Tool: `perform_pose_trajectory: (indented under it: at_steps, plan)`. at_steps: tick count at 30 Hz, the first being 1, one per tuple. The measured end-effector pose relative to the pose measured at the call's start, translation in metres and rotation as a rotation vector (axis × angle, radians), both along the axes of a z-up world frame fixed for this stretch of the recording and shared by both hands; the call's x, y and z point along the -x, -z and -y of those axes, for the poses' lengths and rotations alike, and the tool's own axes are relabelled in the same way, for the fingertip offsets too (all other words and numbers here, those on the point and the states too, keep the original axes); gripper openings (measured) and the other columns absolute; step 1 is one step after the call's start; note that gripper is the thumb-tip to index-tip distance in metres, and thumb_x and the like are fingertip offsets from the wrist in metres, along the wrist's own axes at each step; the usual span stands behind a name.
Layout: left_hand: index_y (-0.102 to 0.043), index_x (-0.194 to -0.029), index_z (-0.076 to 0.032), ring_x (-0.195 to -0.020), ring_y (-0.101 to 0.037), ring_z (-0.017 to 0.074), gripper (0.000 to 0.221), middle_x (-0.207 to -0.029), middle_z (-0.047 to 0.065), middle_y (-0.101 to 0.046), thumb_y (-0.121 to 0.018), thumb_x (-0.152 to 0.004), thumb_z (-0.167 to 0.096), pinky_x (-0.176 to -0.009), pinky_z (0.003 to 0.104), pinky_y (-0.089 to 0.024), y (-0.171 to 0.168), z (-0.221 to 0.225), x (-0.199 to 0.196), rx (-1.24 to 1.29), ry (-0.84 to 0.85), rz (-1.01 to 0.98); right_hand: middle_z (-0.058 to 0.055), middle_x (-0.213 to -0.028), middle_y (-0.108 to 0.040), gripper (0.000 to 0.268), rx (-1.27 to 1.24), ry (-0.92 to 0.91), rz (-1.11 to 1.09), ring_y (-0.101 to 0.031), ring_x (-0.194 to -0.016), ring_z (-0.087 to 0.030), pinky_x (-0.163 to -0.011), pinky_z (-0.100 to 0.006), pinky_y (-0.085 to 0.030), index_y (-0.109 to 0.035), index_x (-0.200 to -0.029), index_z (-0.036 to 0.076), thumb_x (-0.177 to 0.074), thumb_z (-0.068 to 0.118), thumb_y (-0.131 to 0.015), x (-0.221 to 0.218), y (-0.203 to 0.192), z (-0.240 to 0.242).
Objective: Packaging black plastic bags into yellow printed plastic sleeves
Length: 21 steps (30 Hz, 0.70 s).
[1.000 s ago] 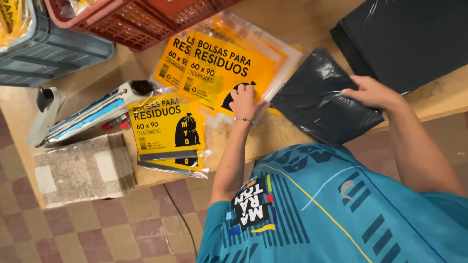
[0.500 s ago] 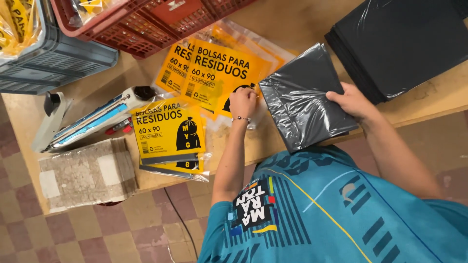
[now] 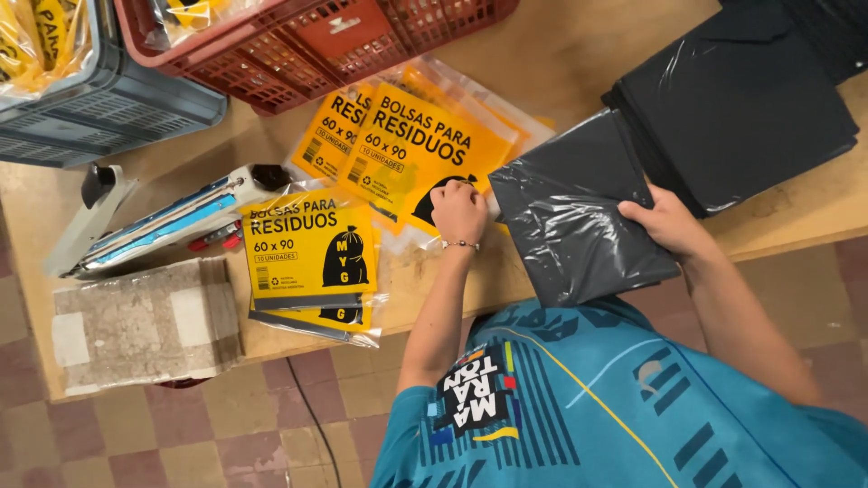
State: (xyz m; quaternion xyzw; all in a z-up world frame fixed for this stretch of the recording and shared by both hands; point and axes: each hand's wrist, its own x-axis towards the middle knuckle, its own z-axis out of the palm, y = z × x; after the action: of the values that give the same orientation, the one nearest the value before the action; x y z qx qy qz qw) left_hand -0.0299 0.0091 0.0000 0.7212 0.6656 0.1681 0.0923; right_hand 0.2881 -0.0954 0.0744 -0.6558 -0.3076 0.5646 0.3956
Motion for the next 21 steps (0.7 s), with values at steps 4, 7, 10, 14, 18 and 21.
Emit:
perform_pose_trajectory:
  at_steps: [4, 7, 10, 14, 18, 21]
  plan:
    - [-0.07, -0.079, -0.02, -0.103, -0.057, 0.0201, 0.005, -0.086, -0.005, -0.058, -0.072, -0.077, -0.024, -0.07, 0.036, -0.062, -0.004, 0.0, -0.007, -0.039, -0.043, -0.009, -0.01, -0.071, -0.064, 0.01, -0.01, -0.011, 0.006, -0.064, -0.056, -0.016, -0.039, -0.029, -0.052, -0.067, -0.097, 0.007, -0.093, 0.01, -0.075, -0.002, 0.005, 0.005]
    - [-0.068, -0.078, -0.02, -0.102, -0.057, 0.0199, 0.012, -0.084, -0.006, -0.057, -0.077, -0.076, -0.028, -0.069, 0.036, -0.062, -0.006, 0.002, -0.008, -0.043, -0.063, 0.003, -0.01, -0.069, -0.064, 0.011, 0.027, 0.009, -0.026, -0.065, -0.053, -0.017, -0.038, -0.029, -0.053, -0.065, -0.096, 0.006, -0.093, 0.01, -0.075, 0.002, 0.017, 0.008]
    - [-0.069, -0.078, -0.019, -0.102, -0.057, 0.0194, 0.01, -0.084, -0.005, -0.057, -0.073, -0.083, -0.027, -0.069, 0.034, -0.062, -0.007, 0.001, -0.011, -0.065, -0.07, 0.019, -0.011, -0.069, -0.063, 0.014, 0.048, 0.029, -0.025, -0.065, -0.052, -0.017, -0.038, -0.029, -0.053, -0.065, -0.097, 0.005, -0.092, 0.011, -0.076, 0.002, 0.034, 0.01]
    - [-0.069, -0.081, -0.019, -0.106, -0.055, 0.0195, 0.01, -0.087, -0.006, -0.058, -0.066, -0.088, -0.025, -0.074, 0.037, -0.063, -0.003, 0.003, -0.012, 0.043, -0.127, 0.083, -0.014, -0.068, -0.064, 0.014, 0.091, 0.095, -0.032, -0.066, -0.052, -0.021, -0.037, -0.031, -0.054, -0.065, -0.098, 0.005, -0.093, 0.014, -0.075, 0.009, 0.042, 0.005]
    - [-0.062, -0.078, -0.021, -0.106, -0.056, 0.0167, 0.012, -0.081, -0.008, -0.054, -0.072, -0.083, -0.026, -0.073, 0.035, -0.062, -0.006, 0.007, -0.011, 0.016, -0.143, 0.093, -0.015, -0.065, -0.062, 0.013, 0.087, 0.086, -0.066, -0.066, -0.048, -0.022, -0.036, -0.031, -0.053, -0.064, -0.097, 0.005, -0.092, 0.012, -0.074, 0.018, 0.031, 0.003]
    - [-0.063, -0.08, -0.021, -0.107, -0.055, 0.0168, 0.014, -0.082, -0.008, -0.055, -0.074, -0.084, -0.029, -0.074, 0.035, -0.062, -0.005, 0.007, -0.011, -0.028, -0.121, 0.086, -0.014, -0.066, -0.063, 0.012, 0.058, 0.044, -0.054, -0.066, -0.05, -0.021, -0.036, -0.03, -0.053, -0.065, -0.097, 0.004, -0.091, 0.009, -0.074, 0.019, 0.021, 0.004]
